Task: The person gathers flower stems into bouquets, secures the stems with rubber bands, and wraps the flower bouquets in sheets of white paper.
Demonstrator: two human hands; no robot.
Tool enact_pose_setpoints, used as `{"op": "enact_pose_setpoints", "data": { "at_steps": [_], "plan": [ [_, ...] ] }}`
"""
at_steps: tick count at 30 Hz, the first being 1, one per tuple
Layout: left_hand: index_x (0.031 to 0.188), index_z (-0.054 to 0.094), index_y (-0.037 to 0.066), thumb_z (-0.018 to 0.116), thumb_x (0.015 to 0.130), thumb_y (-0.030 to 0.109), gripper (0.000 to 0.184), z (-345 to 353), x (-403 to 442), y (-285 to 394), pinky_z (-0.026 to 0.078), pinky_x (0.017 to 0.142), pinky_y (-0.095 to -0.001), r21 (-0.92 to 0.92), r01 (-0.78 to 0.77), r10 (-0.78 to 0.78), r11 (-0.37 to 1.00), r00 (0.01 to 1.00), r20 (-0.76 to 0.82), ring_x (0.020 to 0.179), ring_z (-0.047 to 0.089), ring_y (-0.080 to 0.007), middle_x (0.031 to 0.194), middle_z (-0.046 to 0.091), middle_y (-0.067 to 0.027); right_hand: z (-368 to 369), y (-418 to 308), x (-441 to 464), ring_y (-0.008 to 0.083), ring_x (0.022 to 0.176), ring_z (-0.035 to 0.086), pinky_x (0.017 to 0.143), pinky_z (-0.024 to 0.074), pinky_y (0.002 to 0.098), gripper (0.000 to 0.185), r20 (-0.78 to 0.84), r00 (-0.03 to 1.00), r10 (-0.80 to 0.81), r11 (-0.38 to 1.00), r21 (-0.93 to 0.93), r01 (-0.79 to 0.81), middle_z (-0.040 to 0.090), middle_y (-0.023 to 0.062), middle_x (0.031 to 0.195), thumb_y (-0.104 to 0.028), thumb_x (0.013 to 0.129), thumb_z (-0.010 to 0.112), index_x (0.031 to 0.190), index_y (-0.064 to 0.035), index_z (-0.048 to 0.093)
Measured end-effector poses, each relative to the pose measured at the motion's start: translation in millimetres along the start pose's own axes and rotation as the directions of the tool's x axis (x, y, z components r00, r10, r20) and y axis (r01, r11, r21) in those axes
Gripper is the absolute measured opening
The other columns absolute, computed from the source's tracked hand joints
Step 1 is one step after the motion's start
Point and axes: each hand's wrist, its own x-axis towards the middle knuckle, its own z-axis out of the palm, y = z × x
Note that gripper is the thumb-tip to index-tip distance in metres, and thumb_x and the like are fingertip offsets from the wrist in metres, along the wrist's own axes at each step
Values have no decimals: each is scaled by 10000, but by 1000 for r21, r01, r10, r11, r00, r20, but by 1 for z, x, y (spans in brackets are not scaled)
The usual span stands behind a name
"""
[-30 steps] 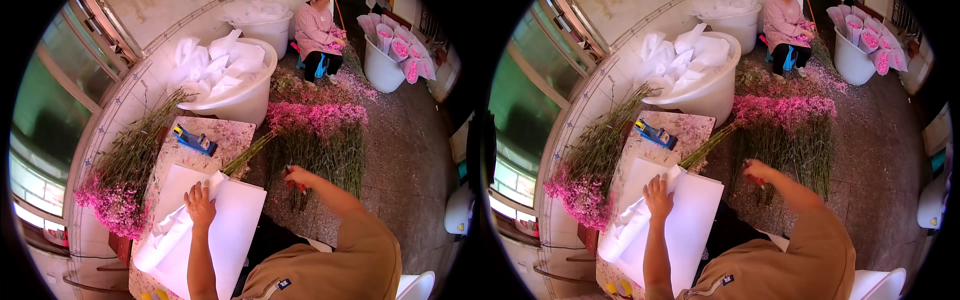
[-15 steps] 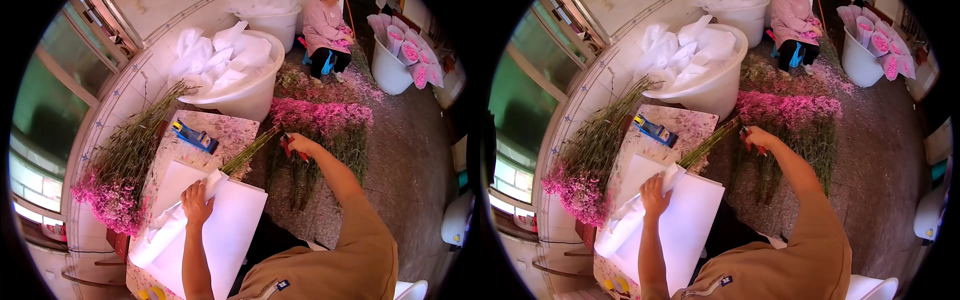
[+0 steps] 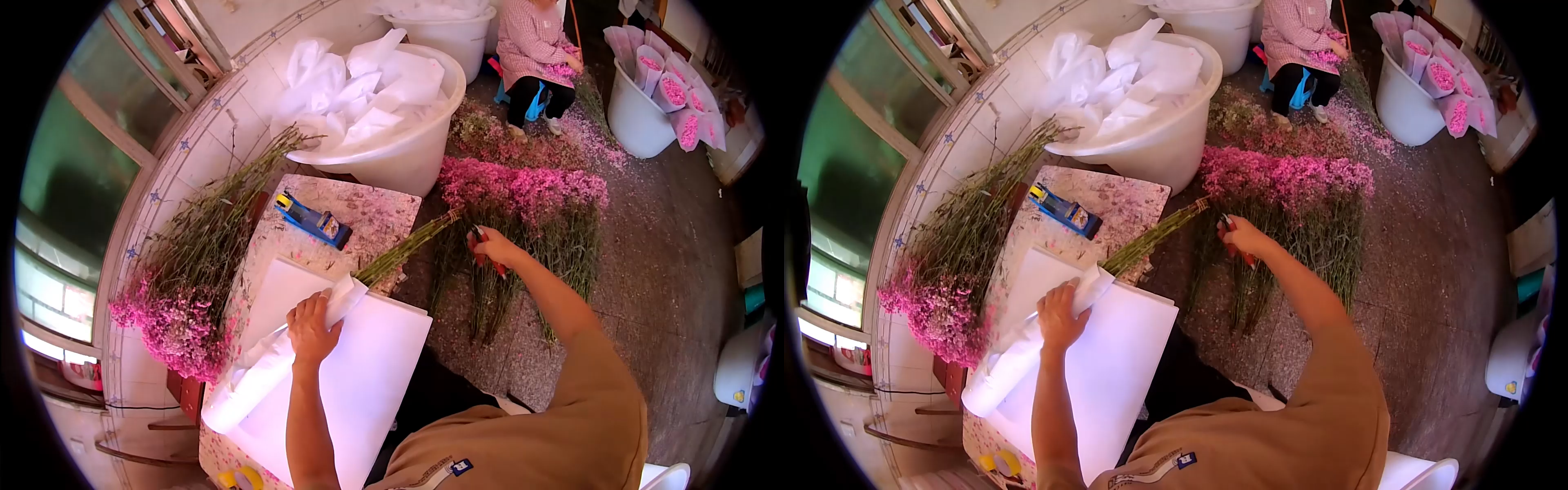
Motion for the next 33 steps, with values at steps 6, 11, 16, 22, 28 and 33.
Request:
{"op": "enact_pose_setpoints", "data": {
  "at_steps": [6,11,16,22,28,33],
  "plan": [
    [1352,573,140,827,741,255,672,-2,-1,-1,390,1057,-475,-17,6,-6,1000,1000,-9,1214,569,-304,1320,624,-88,4,-18,28,203,630,590,657,506,427,139,39,991,-132,935,-327,137,601,64,797,-75,911,663,1015,-45,575],
    [1381,560,148,823,749,256,693,-2,-1,1,382,1071,-472,-43,20,-19,999,1000,8,1247,553,-308,1352,612,-96,6,-22,-14,194,577,545,590,440,407,151,-183,982,-48,961,-278,-5,571,65,674,-148,947,676,877,-45,591],
    [1423,508,43,797,793,314,744,13,-14,-11,368,1084,-538,-145,-98,69,985,979,-191,1289,516,-362,1398,566,-172,70,-31,-58,189,743,665,657,475,321,170,24,984,-177,967,189,170,675,71,842,-188,955,665,1073,-67,640],
    [1129,658,15,711,928,274,332,-7,-88,68,545,822,-453,-809,26,-177,588,979,-97,889,677,-388,1058,687,-212,235,-42,-100,357,1393,475,1078,455,474,548,469,759,-452,806,579,123,534,195,1428,-182,913,663,1395,18,495],
    [1180,654,33,632,1003,178,229,-29,-216,22,530,779,-402,-794,383,-703,472,707,-77,849,673,-323,926,692,-198,346,-38,-145,330,1394,474,990,485,433,794,782,597,-180,966,254,-41,436,200,1549,-507,994,595,1541,14,352],
    [1346,575,59,603,991,82,356,-66,-349,-89,506,773,-320,-839,478,-963,261,193,-189,807,627,-168,853,675,-56,365,-33,-157,325,1187,636,887,534,407,752,853,517,-68,995,16,103,613,219,1346,-523,972,636,1449,35,472]
  ]
}}
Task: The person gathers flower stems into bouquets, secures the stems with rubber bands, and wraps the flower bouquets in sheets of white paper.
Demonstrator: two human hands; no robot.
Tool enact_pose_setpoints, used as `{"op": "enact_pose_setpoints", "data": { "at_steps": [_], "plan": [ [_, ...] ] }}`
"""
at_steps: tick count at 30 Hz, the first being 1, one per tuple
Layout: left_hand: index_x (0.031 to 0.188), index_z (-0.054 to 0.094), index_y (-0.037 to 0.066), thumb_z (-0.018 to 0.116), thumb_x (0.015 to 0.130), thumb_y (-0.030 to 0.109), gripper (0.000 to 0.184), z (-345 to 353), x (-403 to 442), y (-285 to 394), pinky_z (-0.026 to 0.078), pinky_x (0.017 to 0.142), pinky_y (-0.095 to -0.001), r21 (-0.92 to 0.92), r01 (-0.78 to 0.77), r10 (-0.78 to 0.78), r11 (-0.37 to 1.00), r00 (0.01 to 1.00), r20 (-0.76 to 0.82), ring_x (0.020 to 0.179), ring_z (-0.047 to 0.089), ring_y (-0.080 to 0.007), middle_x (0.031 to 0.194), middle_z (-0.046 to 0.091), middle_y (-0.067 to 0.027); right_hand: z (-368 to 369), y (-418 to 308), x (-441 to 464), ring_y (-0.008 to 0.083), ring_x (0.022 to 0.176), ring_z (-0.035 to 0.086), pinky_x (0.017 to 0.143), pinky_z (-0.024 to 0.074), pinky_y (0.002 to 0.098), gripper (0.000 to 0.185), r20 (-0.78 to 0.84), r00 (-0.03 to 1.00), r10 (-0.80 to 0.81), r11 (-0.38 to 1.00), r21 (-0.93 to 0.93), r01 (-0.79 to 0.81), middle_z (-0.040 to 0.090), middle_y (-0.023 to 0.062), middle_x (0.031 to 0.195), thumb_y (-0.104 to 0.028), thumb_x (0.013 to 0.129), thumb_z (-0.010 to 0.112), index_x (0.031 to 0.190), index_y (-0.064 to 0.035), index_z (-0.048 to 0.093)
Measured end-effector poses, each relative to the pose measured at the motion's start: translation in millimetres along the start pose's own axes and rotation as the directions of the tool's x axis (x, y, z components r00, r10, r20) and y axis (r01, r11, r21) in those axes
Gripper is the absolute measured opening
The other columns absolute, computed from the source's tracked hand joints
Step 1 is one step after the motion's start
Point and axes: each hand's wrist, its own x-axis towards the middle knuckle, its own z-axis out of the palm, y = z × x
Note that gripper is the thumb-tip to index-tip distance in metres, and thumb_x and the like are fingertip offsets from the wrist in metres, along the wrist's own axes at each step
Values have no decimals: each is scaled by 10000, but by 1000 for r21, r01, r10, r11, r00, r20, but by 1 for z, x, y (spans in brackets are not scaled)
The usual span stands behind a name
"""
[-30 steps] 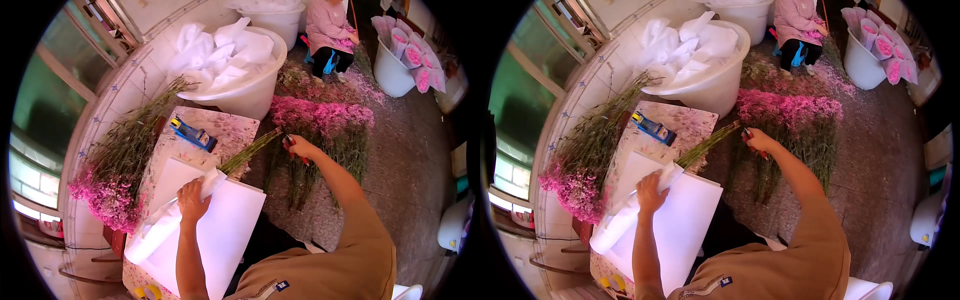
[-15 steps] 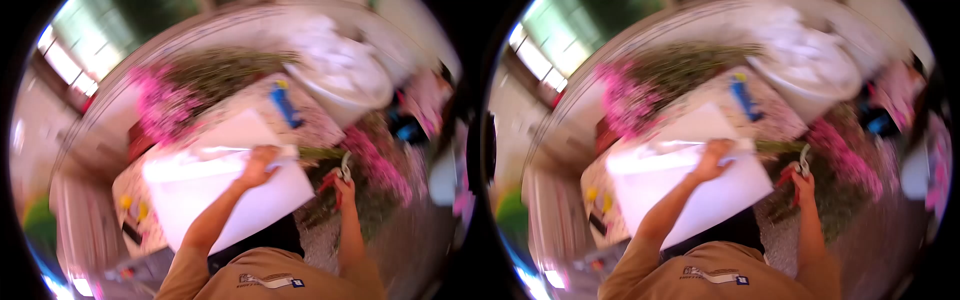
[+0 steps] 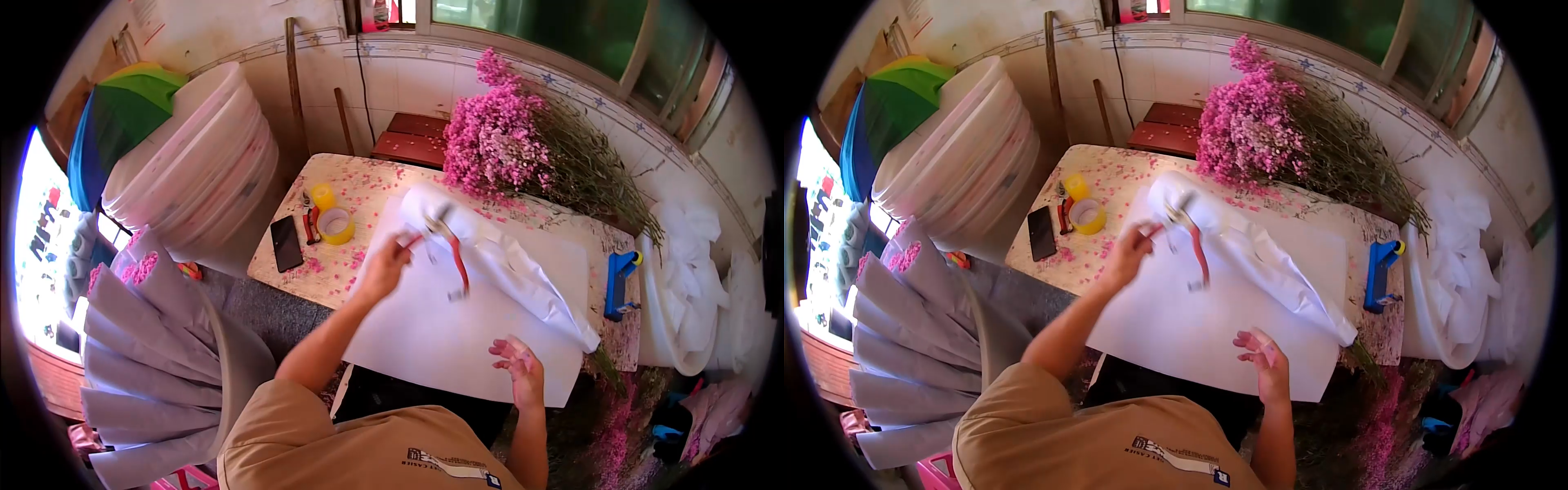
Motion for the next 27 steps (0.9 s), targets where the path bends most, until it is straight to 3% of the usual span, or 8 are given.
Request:
{"op": "enact_pose_setpoints", "data": {
  "at_steps": [3,4,9,14,17,19,21,27],
  "plan": [
    [1420,504,83,552,987,109,437,-59,80,-50,519,850,-449,292,-169,238,941,946,-221,920,687,-360,992,700,-209,11,8,-4,312,1121,670,871,536,393,621,-2,999,41,997,-63,-41,667,205,1255,-424,978,660,1383,34,547],
    [1391,495,56,519,953,74,439,-74,103,-32,488,921,-505,434,211,-112,876,963,-243,1109,631,-452,1124,687,-276,11,10,-6,308,1123,669,872,535,391,606,18,995,99,990,-99,-97,673,197,1245,-404,976,665,1382,30,550],
    [1309,560,-37,526,874,36,442,-110,199,-86,500,967,-490,455,216,-36,864,928,-372,1145,621,-461,1220,663,-285,21,-2,-10,267,1125,665,1015,495,393,457,-44,985,167,977,-128,-172,677,175,1228,-20,939,647,1376,66,542],
    [1209,593,-36,558,876,81,356,-98,225,-123,512,952,-493,665,278,-91,693,949,-302,1104,636,-462,1234,657,-274,1,-13,-9,240,1093,679,972,516,369,434,-88,986,141,956,-249,-159,706,146,1174,-35,920,677,1340,32,589],
    [1177,612,-25,560,882,92,322,-83,184,-109,532,903,-495,829,63,376,556,870,-318,1063,652,-453,1257,649,-258,-17,-51,17,172,977,660,928,509,326,325,-90,995,-33,887,-462,-12,725,110,1096,-94,885,730,1186,20,683],
    [1271,600,-16,596,899,139,403,-89,138,-27,532,931,-462,801,132,-3,584,987,-161,1086,657,-427,1302,639,-232,-34,-77,53,197,1037,652,984,488,340,343,-45,966,-255,779,-602,178,717,111,1109,-125,887,736,1185,34,678],
    [1306,585,-17,629,905,179,449,-80,109,-26,531,941,-444,722,14,76,692,993,-92,1085,664,-408,1321,635,-223,-41,-102,100,232,1134,641,1032,466,361,450,-35,962,-272,678,-716,166,692,135,1200,-162,870,765,1254,34,637],
    [1511,381,-23,709,972,258,690,4,4,-46,508,1022,-398,-216,378,-234,900,839,492,1195,628,-276,1379,602,-191,-62,-78,235,258,1240,589,1089,425,374,762,130,943,305,684,-719,-122,632,155,1326,-212,729,876,1372,28,547]
  ]
}}
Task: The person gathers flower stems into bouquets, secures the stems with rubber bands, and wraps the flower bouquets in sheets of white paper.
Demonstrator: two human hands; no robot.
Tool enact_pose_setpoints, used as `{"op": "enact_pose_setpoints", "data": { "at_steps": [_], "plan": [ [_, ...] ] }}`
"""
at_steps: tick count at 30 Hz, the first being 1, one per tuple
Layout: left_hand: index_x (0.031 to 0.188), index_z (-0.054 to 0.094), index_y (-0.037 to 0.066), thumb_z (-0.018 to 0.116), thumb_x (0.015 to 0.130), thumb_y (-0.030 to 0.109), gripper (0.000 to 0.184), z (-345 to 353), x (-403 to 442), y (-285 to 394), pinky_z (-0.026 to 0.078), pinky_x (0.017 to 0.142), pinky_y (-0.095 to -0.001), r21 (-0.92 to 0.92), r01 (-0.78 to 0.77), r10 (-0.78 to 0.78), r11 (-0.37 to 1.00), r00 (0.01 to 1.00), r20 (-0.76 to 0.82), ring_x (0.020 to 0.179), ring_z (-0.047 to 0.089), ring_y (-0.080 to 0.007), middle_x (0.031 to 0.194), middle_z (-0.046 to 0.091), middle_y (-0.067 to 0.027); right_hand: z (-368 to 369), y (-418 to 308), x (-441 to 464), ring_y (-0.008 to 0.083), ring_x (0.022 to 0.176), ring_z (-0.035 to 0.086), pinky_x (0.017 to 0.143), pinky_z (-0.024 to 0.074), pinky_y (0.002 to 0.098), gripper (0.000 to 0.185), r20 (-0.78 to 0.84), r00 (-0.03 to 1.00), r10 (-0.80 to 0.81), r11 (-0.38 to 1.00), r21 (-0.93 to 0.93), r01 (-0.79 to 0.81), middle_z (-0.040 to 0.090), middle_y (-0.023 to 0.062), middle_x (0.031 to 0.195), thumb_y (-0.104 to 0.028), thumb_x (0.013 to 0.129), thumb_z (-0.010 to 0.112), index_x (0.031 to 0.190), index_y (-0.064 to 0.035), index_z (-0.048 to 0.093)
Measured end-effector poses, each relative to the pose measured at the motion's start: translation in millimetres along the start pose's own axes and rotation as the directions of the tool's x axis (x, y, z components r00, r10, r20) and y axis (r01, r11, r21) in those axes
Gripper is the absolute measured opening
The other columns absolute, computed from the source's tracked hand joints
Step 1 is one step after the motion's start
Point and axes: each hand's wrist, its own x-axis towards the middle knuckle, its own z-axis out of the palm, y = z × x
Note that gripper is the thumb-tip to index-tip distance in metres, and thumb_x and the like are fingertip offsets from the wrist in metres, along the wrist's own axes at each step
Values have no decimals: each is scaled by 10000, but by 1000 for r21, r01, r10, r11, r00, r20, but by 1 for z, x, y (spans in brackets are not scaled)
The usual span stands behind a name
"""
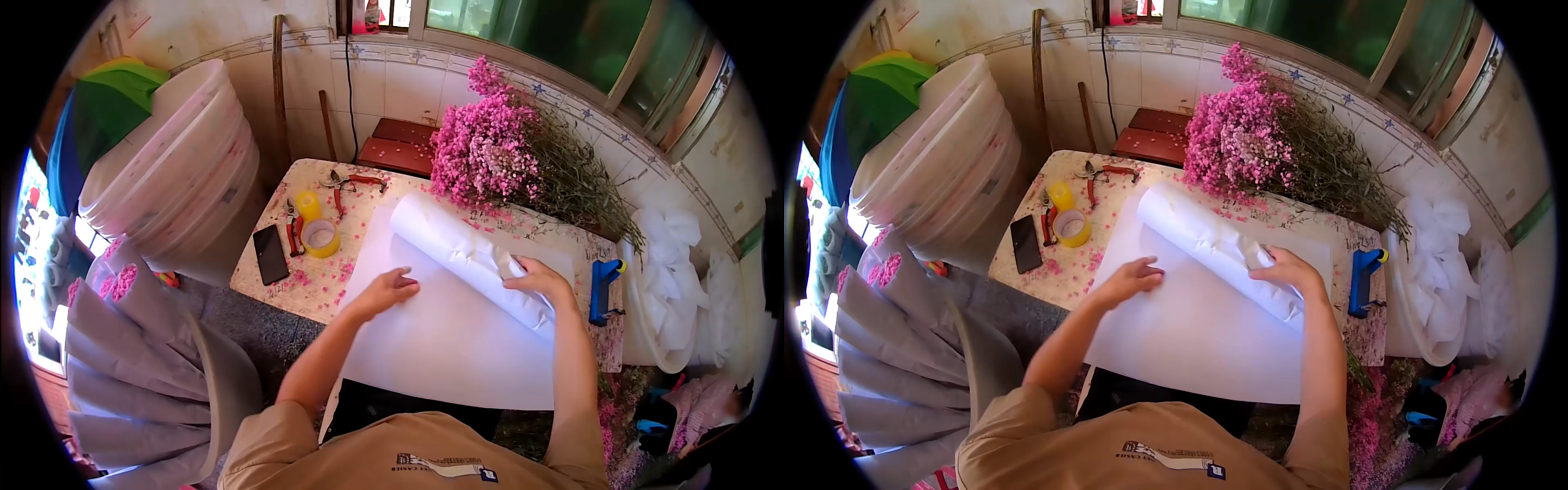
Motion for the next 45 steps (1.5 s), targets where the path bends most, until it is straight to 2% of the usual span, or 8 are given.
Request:
{"op": "enact_pose_setpoints", "data": {
  "at_steps": [4,8,17,22,31,35,38,45],
  "plan": [
    [1578,181,-11,712,974,278,855,52,9,-9,479,1067,-427,-685,-9,-41,729,998,-57,1286,552,-298,1501,475,-181,24,-12,1,265,1196,602,1073,432,346,831,130,992,0,990,139,-18,643,158,1299,-220,669,903,1378,21,540],
    [1576,150,17,695,979,356,876,75,14,-6,454,1095,-468,-716,-60,-29,696,993,-111,1357,483,-303,1525,414,-159,48,-38,-65,278,1160,627,1040,463,359,913,58,998,-34,966,-253,48,657,181,1257,-247,614,934,1379,30,519],
    [1477,336,4,723,922,496,837,156,-56,46,426,1090,-530,-562,-17,24,827,1000,6,1315,493,-302,1406,490,-156,131,48,-249,387,1077,652,947,497,416,764,-283,957,60,984,-143,-104,666,232,1107,-290,649,925,1238,27,556],
    [1516,285,16,794,877,471,936,196,-87,55,383,1137,-445,-519,-187,313,834,935,167,1365,460,-275,1451,463,-150,154,44,-308,317,1263,560,1072,432,414,1008,-427,895,129,990,99,-96,569,200,1348,-247,614,952,1437,33,441],
    [1586,177,2,917,760,305,1150,238,-128,41,240,1226,-454,-179,-229,290,957,768,571,1493,299,-315,1575,341,-201,175,34,-352,259,1387,462,1132,393,410,1266,-605,783,145,937,337,87,460,170,1514,-244,545,1010,1560,-1,293],
    [1561,249,-1,892,781,267,1046,238,-129,23,304,1203,-430,-71,-44,83,996,655,751,1450,385,-317,1533,418,-192,185,49,-356,264,1375,479,1132,402,415,1195,-497,856,143,973,229,-30,497,171,1478,-213,598,987,1555,-6,302],
    [1505,376,-9,840,815,198,857,235,-131,13,382,1153,-445,3,-339,242,941,677,695,1389,462,-380,1477,476,-238,209,74,-367,278,1371,487,1140,399,421,1204,-484,850,208,959,271,-80,491,193,1476,-238,619,987,1553,23,272],
    [1529,375,18,728,858,23,758,201,-115,28,385,1150,-435,0,-334,204,943,576,791,1393,471,-365,1472,500,-204,230,91,-363,319,1327,527,1114,423,440,1186,-639,753,159,964,264,20,517,217,1428,-278,587,1001,1512,43,331]
  ]
}}
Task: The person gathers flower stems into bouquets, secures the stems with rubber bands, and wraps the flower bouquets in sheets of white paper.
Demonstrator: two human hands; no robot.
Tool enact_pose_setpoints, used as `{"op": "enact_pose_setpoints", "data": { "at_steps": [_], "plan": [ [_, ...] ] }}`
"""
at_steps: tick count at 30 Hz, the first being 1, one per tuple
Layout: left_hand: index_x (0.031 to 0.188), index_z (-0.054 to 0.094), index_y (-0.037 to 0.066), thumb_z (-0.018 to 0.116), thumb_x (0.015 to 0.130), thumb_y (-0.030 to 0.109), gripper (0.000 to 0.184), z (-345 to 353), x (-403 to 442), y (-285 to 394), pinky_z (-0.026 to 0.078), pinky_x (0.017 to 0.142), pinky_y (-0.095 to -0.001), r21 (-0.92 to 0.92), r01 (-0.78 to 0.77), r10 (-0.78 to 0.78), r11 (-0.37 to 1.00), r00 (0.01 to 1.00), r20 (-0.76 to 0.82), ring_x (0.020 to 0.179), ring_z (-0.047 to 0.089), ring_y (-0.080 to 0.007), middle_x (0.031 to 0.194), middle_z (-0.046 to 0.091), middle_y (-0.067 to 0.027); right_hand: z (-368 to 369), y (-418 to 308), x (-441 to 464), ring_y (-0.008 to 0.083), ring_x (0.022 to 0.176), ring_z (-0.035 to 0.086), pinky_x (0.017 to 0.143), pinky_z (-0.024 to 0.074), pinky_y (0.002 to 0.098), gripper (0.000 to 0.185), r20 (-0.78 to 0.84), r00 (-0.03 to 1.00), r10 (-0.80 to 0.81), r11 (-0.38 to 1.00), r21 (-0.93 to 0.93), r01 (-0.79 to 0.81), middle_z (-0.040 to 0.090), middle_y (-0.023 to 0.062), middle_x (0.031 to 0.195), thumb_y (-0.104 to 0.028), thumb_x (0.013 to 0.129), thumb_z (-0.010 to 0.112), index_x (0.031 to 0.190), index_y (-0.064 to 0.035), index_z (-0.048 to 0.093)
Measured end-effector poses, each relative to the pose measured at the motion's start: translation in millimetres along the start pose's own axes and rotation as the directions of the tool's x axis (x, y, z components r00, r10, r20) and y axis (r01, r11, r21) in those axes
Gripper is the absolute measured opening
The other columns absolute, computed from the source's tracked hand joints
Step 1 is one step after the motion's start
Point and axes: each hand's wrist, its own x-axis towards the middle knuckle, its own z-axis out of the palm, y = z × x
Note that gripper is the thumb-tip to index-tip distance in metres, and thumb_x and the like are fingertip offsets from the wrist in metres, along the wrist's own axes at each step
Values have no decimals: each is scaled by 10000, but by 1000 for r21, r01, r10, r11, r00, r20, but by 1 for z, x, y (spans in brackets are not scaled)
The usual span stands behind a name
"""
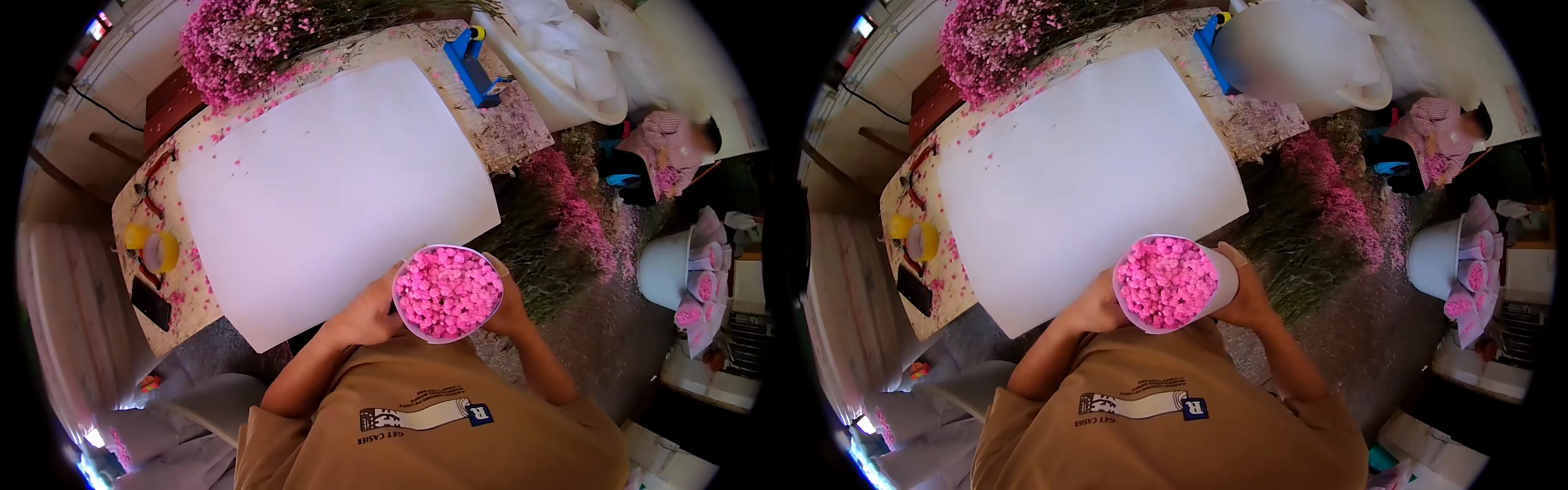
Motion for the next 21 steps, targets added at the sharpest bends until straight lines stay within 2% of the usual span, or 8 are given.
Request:
{"op": "enact_pose_setpoints", "data": {
  "at_steps": [4,6,7,8,11,16,18,21],
  "plan": [
    [1441,504,38,692,856,-27,618,-20,-8,30,413,1118,-426,-169,-36,-11,985,964,-265,1365,503,-332,1439,539,-176,6,-5,5,374,1242,572,1048,460,458,1056,-33,999,10,994,-113,-13,566,229,1327,-278,551,987,1420,35,475],
    [1238,653,27,697,835,-52,413,-36,-7,50,411,1107,-407,106,-161,190,981,906,-378,1304,546,-282,1405,574,-173,7,0,2,377,1237,576,1043,463,469,1012,-61,997,49,980,-188,-59,578,227,1313,-292,571,974,1401,31,494],
    [1088,700,20,711,828,-36,266,-36,-4,68,441,1058,-417,139,-98,143,985,918,-370,1276,553,-301,1378,588,-167,7,1,3,377,1237,576,1043,463,469,1012,-49,998,48,982,-182,-56,578,227,1313,-292,571,974,1401,31,494],
    [1088,700,20,711,828,-36,266,-35,1,77,441,1058,-417,142,-93,140,985,916,-376,1276,553,-301,1378,588,-167,7,1,6,381,1233,577,1040,464,469,1000,-36,999,31,981,-190,-37,586,227,1304,-300,577,968,1396,32,501],
    [986,726,23,740,856,58,135,-32,19,88,455,1025,-448,407,-223,323,886,926,-197,1270,553,-370,1364,595,-169,7,-8,8,387,1214,582,1026,467,468,957,-27,1000,-3,969,-248,-3,601,222,1282,-306,591,957,1377,24,522],
    [954,721,14,761,837,74,137,-29,32,77,435,1045,-486,540,-207,321,816,939,-125,1314,532,-388,1375,593,-169,5,-40,16,391,1175,589,993,470,469,848,14,1000,25,965,-263,-20,618,207,1242,-291,623,939,1328,-8,563],
    [936,720,11,766,828,79,136,-30,33,75,427,1053,-494,558,-185,302,809,945,-124,1329,524,-391,1378,594,-165,6,-40,16,387,1159,593,975,472,471,793,4,993,-114,953,-281,110,620,198,1233,-277,641,931,1306,-31,578],
    [899,723,15,764,806,84,124,-32,30,82,412,1074,-518,650,-152,285,745,953,-104,1344,517,-375,1384,594,-161,5,-40,18,389,1166,592,980,475,473,787,38,987,-158,939,-302,162,620,198,1238,-269,646,931,1309,-31,581]
  ]
}}
